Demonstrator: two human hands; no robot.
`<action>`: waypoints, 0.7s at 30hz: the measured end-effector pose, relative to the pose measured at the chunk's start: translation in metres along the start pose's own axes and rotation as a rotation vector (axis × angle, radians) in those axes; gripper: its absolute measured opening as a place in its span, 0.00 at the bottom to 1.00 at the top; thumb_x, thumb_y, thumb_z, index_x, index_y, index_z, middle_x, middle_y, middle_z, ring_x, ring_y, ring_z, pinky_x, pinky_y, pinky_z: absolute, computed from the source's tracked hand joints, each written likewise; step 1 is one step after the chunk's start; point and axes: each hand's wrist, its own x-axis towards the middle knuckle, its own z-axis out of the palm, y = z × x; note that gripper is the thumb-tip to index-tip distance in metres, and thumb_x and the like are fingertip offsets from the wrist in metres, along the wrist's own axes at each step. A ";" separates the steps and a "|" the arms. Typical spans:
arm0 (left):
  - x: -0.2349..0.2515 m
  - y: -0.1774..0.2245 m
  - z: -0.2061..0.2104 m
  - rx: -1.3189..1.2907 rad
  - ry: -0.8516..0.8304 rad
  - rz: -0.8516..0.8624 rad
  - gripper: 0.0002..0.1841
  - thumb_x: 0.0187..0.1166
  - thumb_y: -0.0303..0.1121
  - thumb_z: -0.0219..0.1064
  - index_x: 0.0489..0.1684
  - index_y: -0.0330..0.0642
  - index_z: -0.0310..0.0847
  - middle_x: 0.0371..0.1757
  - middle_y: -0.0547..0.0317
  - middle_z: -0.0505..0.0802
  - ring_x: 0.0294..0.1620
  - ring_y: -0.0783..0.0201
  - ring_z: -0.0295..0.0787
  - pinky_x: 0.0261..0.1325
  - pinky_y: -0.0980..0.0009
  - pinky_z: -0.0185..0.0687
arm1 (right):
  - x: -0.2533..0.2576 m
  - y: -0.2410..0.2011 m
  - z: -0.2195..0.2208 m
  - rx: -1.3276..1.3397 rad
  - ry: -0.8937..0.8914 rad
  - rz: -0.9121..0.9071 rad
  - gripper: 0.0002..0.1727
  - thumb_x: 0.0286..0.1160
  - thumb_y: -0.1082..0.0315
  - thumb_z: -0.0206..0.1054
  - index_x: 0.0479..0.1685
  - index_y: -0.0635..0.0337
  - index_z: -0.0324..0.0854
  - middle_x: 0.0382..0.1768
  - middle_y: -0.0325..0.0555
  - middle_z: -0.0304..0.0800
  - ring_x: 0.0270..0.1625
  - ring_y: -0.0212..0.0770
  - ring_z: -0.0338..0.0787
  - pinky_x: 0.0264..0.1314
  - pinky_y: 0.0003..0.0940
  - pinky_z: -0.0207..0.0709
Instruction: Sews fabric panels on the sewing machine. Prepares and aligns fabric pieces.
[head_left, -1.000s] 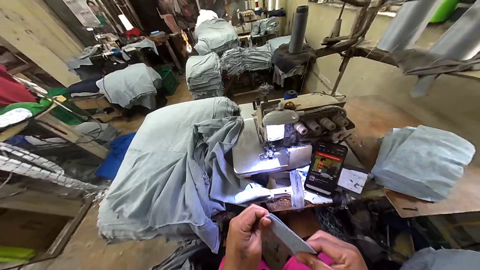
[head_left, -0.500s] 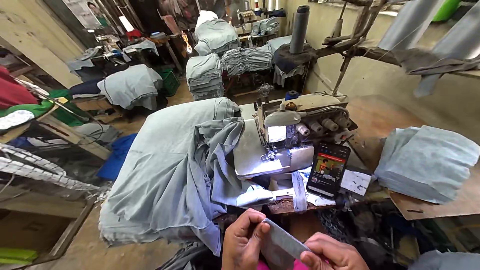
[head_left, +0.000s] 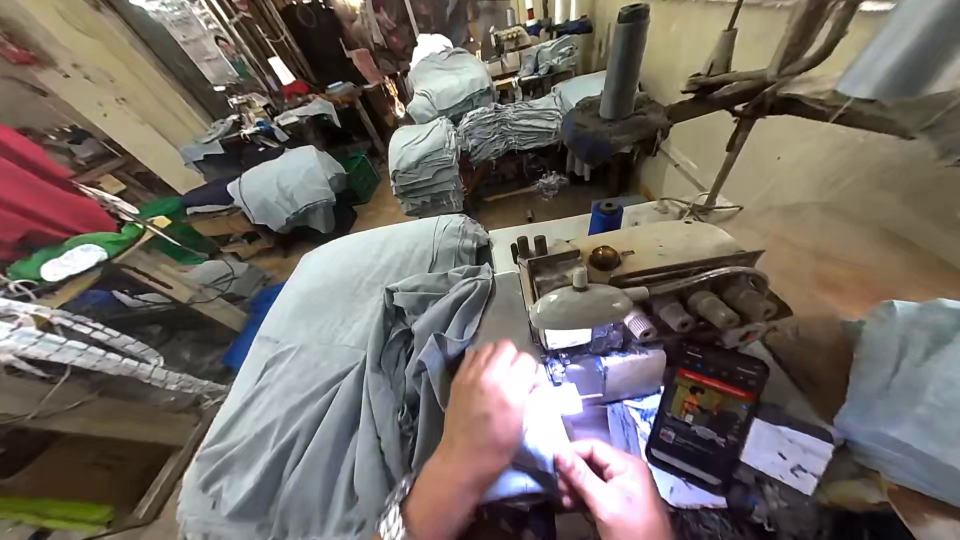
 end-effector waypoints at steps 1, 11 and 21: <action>-0.009 0.008 -0.001 -0.020 0.000 0.013 0.12 0.83 0.40 0.63 0.38 0.49 0.93 0.37 0.60 0.91 0.43 0.59 0.90 0.47 0.60 0.89 | -0.007 0.000 -0.004 -0.029 -0.010 -0.006 0.07 0.79 0.70 0.69 0.36 0.65 0.89 0.27 0.39 0.93 0.28 0.31 0.92 0.35 0.30 0.91; -0.018 0.017 0.009 -0.067 0.090 0.021 0.14 0.84 0.37 0.60 0.48 0.47 0.96 0.48 0.59 0.94 0.51 0.60 0.90 0.54 0.65 0.86 | -0.011 0.002 -0.015 0.014 0.003 -0.093 0.07 0.80 0.74 0.66 0.38 0.67 0.89 0.28 0.37 0.94 0.30 0.27 0.92 0.35 0.26 0.89; 0.037 -0.020 0.011 -0.012 -0.133 -0.119 0.11 0.81 0.34 0.66 0.52 0.50 0.94 0.56 0.56 0.92 0.62 0.53 0.87 0.64 0.53 0.83 | 0.030 0.004 0.008 -0.044 0.222 -0.164 0.16 0.76 0.75 0.64 0.16 0.56 0.78 0.16 0.31 0.86 0.13 0.25 0.82 0.17 0.24 0.81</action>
